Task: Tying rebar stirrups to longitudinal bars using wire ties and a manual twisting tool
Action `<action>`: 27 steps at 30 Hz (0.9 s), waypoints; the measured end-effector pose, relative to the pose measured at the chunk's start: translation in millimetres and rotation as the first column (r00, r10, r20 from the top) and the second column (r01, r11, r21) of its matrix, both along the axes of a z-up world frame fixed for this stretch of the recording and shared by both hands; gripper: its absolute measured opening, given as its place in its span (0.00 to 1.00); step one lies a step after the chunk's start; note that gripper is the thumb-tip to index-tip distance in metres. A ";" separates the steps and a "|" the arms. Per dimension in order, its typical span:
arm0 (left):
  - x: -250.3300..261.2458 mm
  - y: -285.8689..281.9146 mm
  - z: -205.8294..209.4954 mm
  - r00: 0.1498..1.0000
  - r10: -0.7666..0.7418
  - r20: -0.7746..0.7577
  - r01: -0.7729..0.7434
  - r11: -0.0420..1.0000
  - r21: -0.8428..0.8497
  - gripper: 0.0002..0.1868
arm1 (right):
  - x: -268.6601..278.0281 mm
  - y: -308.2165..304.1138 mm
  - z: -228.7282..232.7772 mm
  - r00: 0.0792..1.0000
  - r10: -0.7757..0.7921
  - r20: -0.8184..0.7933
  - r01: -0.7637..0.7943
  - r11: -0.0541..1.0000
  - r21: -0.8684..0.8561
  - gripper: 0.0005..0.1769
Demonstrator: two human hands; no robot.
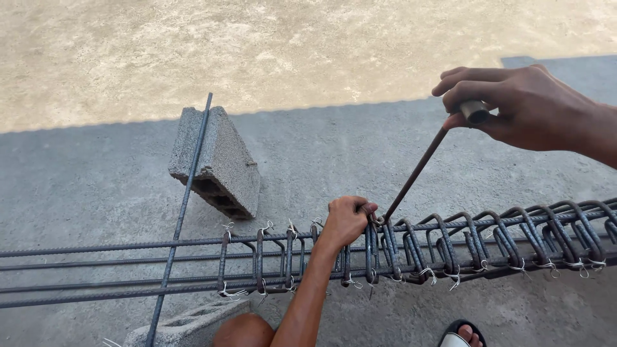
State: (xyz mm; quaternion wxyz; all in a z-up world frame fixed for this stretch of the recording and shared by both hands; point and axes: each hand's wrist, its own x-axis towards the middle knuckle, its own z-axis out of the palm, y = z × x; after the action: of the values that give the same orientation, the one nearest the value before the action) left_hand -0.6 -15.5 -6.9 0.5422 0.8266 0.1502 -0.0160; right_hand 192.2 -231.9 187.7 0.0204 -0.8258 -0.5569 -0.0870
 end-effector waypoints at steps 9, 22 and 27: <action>10.5 0.0 -7.8 0.992 0.005 -0.123 -0.001 0.999 0.036 0.13 | -11.7 -92.9 -76.3 0.925 -0.335 0.179 0.303 0.935 0.181 0.16; 18.0 10.3 -5.6 0.981 -0.095 -0.172 0.090 0.995 -0.037 0.16 | -44.3 -102.7 -57.6 0.997 -0.062 -0.041 0.073 0.930 0.361 0.16; 26.2 14.0 -9.5 0.962 -0.205 -0.182 0.188 0.976 -0.106 0.16 | -21.9 -20.0 -4.3 0.895 0.313 0.319 -0.287 0.950 -0.127 0.31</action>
State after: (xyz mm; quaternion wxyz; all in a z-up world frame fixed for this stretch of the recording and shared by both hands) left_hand 25.6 -1.5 -16.4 0.5568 0.8073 0.1179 -0.1562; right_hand 170.3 -251.9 183.3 -0.0931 -0.7034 -0.6756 -0.2005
